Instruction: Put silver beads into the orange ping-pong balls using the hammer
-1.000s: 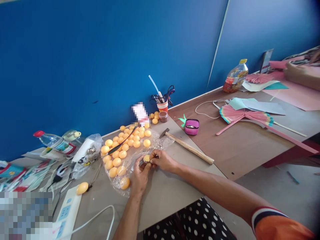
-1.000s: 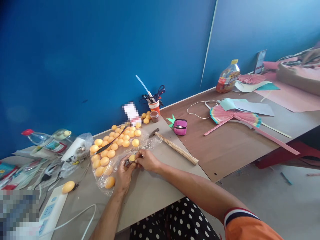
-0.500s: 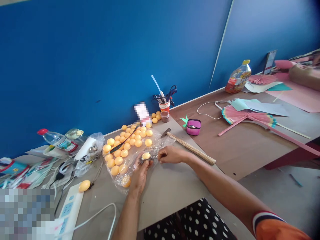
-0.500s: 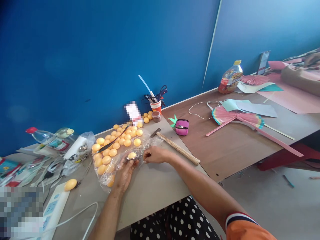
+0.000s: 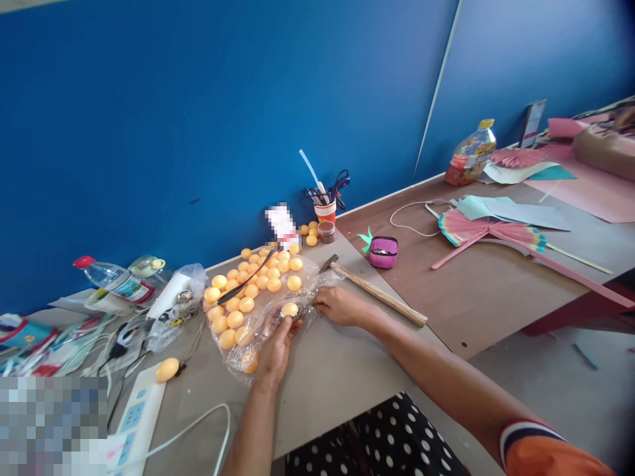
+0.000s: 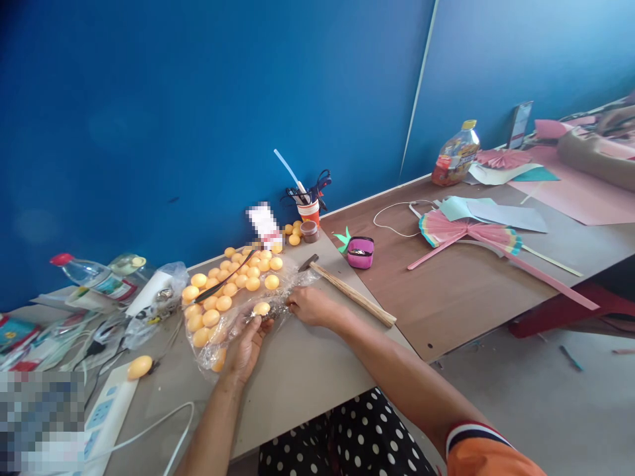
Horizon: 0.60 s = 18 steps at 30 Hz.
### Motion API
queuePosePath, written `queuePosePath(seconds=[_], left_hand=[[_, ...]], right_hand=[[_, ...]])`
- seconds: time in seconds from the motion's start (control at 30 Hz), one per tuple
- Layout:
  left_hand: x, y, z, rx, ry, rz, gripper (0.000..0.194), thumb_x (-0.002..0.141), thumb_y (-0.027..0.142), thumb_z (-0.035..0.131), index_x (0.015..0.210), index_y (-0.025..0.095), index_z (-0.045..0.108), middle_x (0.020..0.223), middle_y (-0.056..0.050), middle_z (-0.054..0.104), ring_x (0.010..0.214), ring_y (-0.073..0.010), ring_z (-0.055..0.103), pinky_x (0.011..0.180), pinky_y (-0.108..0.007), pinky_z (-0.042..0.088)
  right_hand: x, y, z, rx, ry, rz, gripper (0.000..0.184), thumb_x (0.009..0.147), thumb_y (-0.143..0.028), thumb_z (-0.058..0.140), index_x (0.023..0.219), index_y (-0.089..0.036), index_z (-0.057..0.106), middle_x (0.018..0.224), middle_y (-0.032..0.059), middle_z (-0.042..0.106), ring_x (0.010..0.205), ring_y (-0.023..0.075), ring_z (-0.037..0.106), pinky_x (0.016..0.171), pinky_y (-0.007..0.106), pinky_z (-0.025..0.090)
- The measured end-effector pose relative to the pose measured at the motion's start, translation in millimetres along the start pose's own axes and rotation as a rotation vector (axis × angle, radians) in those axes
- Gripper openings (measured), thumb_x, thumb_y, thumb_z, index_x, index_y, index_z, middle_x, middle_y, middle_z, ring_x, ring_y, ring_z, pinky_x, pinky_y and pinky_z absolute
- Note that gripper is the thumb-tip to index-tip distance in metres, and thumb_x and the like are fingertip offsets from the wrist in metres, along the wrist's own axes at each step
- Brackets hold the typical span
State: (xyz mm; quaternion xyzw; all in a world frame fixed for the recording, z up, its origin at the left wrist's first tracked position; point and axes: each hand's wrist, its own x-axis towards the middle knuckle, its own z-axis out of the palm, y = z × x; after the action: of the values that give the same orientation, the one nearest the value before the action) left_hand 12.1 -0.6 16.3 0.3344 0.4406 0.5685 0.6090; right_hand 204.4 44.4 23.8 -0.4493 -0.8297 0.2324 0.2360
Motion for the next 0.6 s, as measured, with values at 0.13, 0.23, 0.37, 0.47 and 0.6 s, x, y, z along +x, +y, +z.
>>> queuePosePath(seconds=[0.13,0.23,0.37,0.47,0.6], left_hand=[[1,-1,-1.5,-0.005,0.007,-0.009,0.041,0.066,0.03,0.079,0.101,0.025,0.058,0.097,0.002,0.067,0.077,-0.0144,0.065,0.083,-0.035,0.05],[2,-2,-2.0,-0.015,0.013,-0.007,0.04,0.067,0.031,0.079,0.101,0.025,0.059,0.097,0.001,0.068,0.077,-0.015,0.065,0.08,-0.033,0.051],[3,-1,-1.7,-0.036,0.005,0.007,0.037,0.068,0.03,0.078,0.1,0.025,0.06,0.094,0.002,0.068,0.076,-0.0137,0.064,0.077,-0.03,0.051],[3,-1,-1.6,-0.069,0.002,0.005,0.036,0.069,0.03,0.078,0.1,0.024,0.06,0.091,0.002,0.068,0.074,-0.0132,0.064,0.074,-0.029,0.051],[3,0,-1.4,-0.079,-0.005,-0.002,0.036,0.069,0.033,0.077,0.1,0.022,0.062,0.089,0.0,0.068,0.075,-0.0145,0.064,0.074,-0.03,0.051]], right_hand=[[0,-1,0,0.043,0.02,-0.015,0.021,0.08,-0.01,0.051,0.086,-0.015,0.07,0.089,0.0092,0.066,0.082,0.0187,0.058,0.073,0.026,0.04],[-2,-3,-3,0.026,-0.043,0.013,0.02,0.077,-0.009,0.052,0.08,-0.017,0.07,0.086,0.0078,0.068,0.078,0.0184,0.059,0.068,0.025,0.04],[-4,-9,-6,-0.091,-0.182,0.103,0.019,0.072,-0.012,0.055,0.077,-0.02,0.072,0.086,0.007,0.071,0.074,0.0194,0.06,0.06,0.025,0.036],[-5,-14,-7,-0.184,-0.185,0.144,0.02,0.076,-0.015,0.053,0.079,-0.018,0.072,0.089,0.01,0.071,0.076,0.0216,0.061,0.059,0.027,0.035],[-5,-14,-4,-0.164,-0.141,0.113,0.024,0.08,-0.018,0.052,0.093,-0.019,0.072,0.097,0.0102,0.07,0.083,0.0227,0.061,0.065,0.027,0.039]])
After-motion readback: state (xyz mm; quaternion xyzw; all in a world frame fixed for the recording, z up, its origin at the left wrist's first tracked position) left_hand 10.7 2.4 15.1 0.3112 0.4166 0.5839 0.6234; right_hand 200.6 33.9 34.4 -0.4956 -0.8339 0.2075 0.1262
